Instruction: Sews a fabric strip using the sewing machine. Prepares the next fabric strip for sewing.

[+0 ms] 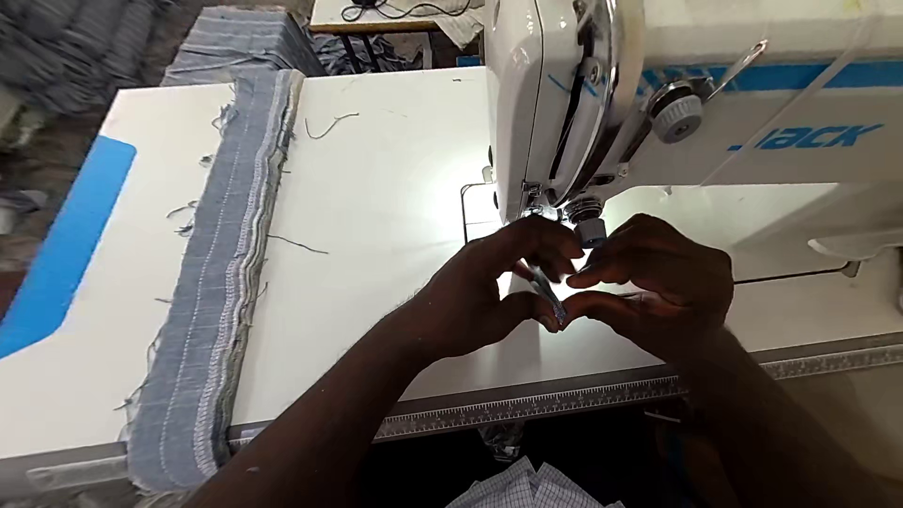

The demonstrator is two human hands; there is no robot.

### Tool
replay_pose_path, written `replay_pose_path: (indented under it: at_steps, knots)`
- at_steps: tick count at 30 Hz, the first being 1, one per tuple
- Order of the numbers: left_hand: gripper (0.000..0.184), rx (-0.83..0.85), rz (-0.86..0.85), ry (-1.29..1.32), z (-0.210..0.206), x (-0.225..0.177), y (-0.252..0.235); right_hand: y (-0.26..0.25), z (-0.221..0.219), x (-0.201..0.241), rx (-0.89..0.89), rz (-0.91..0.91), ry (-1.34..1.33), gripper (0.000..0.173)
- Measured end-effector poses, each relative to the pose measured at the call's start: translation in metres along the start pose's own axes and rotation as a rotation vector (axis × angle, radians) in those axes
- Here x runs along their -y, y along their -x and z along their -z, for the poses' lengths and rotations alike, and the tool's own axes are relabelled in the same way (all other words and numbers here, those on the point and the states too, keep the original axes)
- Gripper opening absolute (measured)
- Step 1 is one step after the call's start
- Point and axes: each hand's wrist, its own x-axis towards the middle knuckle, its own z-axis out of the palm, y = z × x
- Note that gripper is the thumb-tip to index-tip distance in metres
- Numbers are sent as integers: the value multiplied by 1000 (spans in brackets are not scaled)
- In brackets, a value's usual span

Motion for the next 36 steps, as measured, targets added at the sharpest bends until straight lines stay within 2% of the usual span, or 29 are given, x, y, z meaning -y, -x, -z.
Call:
replay_pose_path:
  at_steps: [2, 3, 5, 8, 10, 13, 15, 17, 20, 23, 27, 29, 32, 36]
  knots:
    - [52, -186, 39, 100, -8, 0, 1, 8, -8, 5, -34, -104, -108, 12]
    - [53, -290, 32, 103, -14, 0, 2, 11, -12, 8, -46, -148, -156, 13]
    - [42, -433, -18, -19, -28, -2, 9, 16, -19, 14, -66, -182, -123, 14]
    - [12, -476, -123, -490, -40, -16, 22, 11, -14, 20, -34, -118, 77, 15]
    - [6, -451, -128, -740, -39, -29, 29, 2, -4, 28, 79, -97, 164, 16]
    - [14, -286, 92, -874, -45, -45, 41, -6, 10, 38, 294, -280, 119, 12]
    - [15, -176, 206, -872, -60, -40, 52, -7, -2, 34, 232, -448, 83, 10]
    - [11, -126, 203, -870, -73, -27, 62, -10, -34, 28, 140, -613, 207, 10]
    - [12, -137, 139, -898, -80, -16, 70, -18, -67, 20, 202, -754, 415, 30]
    - [11, -146, 118, -903, -79, -16, 72, -26, -71, 20, 226, -776, 483, 36]
    - [16, -63, 161, -909, -77, -23, 81, -14, -60, 25, 356, -718, 457, 13]
    - [22, -28, 166, -926, -75, -24, 90, -8, -47, 26, 428, -677, 392, 19]
    - [27, 19, 204, -949, -69, -23, 90, -1, -46, 8, 332, -526, 397, 18]
    - [28, 32, 209, -967, -51, -12, 70, 2, -59, -13, 238, -454, 441, 26]
